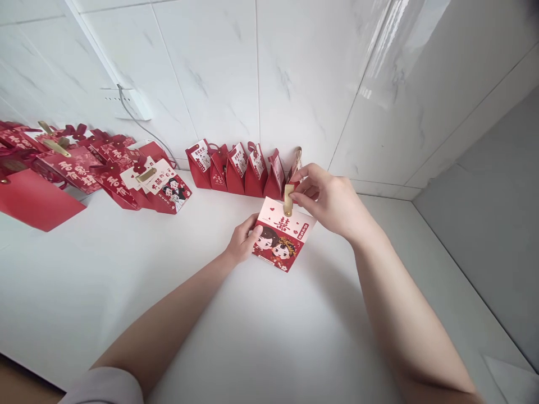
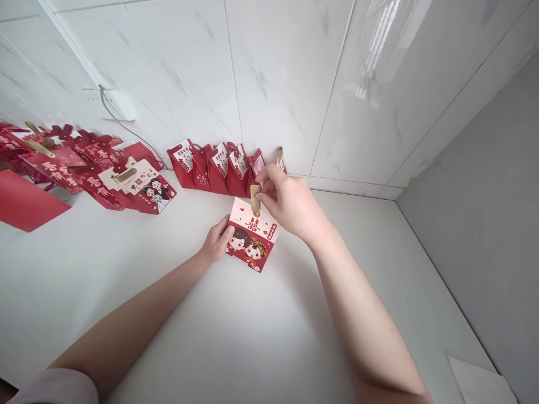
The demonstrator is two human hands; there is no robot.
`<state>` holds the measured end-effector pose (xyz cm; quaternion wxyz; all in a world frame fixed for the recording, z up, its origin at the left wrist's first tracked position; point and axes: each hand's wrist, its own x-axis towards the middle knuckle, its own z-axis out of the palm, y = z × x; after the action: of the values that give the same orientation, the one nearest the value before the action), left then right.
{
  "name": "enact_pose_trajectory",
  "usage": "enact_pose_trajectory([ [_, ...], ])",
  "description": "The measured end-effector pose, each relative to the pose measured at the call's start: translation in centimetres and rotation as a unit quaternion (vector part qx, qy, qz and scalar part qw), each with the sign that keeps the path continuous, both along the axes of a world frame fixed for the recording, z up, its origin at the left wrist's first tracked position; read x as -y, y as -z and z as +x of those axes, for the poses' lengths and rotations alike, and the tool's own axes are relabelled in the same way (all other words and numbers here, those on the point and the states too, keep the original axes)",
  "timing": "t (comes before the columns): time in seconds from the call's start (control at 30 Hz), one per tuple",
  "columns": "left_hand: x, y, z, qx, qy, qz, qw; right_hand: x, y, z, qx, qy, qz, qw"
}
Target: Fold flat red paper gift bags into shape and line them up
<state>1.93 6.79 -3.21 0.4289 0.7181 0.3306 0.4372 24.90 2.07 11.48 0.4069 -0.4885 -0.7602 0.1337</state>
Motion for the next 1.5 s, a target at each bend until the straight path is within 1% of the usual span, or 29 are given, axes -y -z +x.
enact_pose_trajectory([
  [0.1, -0.1, 0.0, 0.1, 0.005, 0.001, -0.022, 1.000, -0.2, 0.4, -0.4, 0.001, -0.003, -0.055, 0.999],
  [0.17, -0.1, 0.0, 0.2, 0.014, 0.000, -0.039, 0.999, -0.3, 0.7, -0.4, 0.028, -0.028, -0.108, 0.993],
  [0.23, -0.2, 0.0, 0.2, 0.018, -0.001, -0.053, 0.998, -0.5, 0.9, -0.4, 0.069, -0.043, -0.140, 0.987],
  [0.33, -0.4, 0.2, 0.2, 0.007, 0.002, -0.070, 0.998, -0.9, 1.1, -0.5, 0.124, -0.011, -0.140, 0.982],
  [0.4, -0.4, 0.2, 0.3, -0.002, 0.006, -0.075, 0.997, -1.1, 1.1, -0.5, 0.136, 0.014, -0.143, 0.980],
  [0.5, -0.4, 0.2, 0.3, -0.007, 0.009, -0.079, 0.997, -1.2, 1.1, -0.4, 0.127, 0.032, -0.157, 0.979],
  [0.57, -0.4, 0.0, 0.4, -0.009, 0.000, -0.085, 0.996, -1.3, 1.2, -0.3, 0.117, 0.041, -0.144, 0.982],
  [0.63, -0.4, -0.1, 0.5, -0.009, -0.021, -0.084, 0.996, -1.5, 1.5, -0.2, 0.101, 0.046, -0.123, 0.986],
  [0.7, -0.4, -0.3, 0.6, -0.005, -0.055, -0.075, 0.996, -2.0, 2.0, -0.2, 0.060, 0.045, -0.107, 0.991],
  [0.73, -0.5, -0.3, 0.6, -0.005, -0.075, -0.072, 0.995, -2.3, 2.5, -0.3, 0.023, 0.045, -0.104, 0.993],
  [0.8, -0.6, -0.4, 0.5, -0.010, -0.115, -0.073, 0.991, -2.8, 3.9, -0.8, -0.085, 0.054, -0.104, 0.989],
  [0.87, -0.7, -0.3, 0.5, -0.019, -0.146, -0.080, 0.986, -2.9, 6.1, -1.6, -0.217, 0.083, -0.112, 0.966],
  [0.97, -0.7, -0.3, 0.4, -0.025, -0.161, -0.085, 0.983, -2.1, 10.3, -3.1, -0.349, 0.095, -0.129, 0.923],
  [1.07, -0.7, -0.3, 0.4, -0.013, -0.146, -0.088, 0.985, -0.7, 14.1, -4.2, -0.417, 0.090, -0.153, 0.892],
  [1.13, -0.7, -0.2, 0.5, 0.003, -0.127, -0.096, 0.987, -0.1, 15.7, -4.5, -0.434, 0.062, -0.167, 0.883],
  [1.23, -1.0, 0.1, 0.6, 0.047, -0.088, -0.118, 0.988, 0.1, 16.6, -4.5, -0.439, 0.007, -0.152, 0.886],
  [1.27, -1.1, 0.3, 0.6, 0.066, -0.072, -0.129, 0.987, 0.1, 16.6, -4.5, -0.435, 0.005, -0.143, 0.889],
  [1.37, -1.5, 0.8, 0.5, 0.119, -0.031, -0.162, 0.979, -0.2, 16.7, -4.1, -0.419, 0.033, -0.133, 0.898],
  [1.43, -1.7, 1.1, 0.4, 0.131, -0.019, -0.176, 0.975, -0.3, 16.7, -3.7, -0.402, 0.036, -0.144, 0.903],
  [1.5, -1.9, 1.2, 0.4, 0.134, -0.014, -0.184, 0.974, -0.3, 16.5, -3.2, -0.367, 0.023, -0.158, 0.916],
])
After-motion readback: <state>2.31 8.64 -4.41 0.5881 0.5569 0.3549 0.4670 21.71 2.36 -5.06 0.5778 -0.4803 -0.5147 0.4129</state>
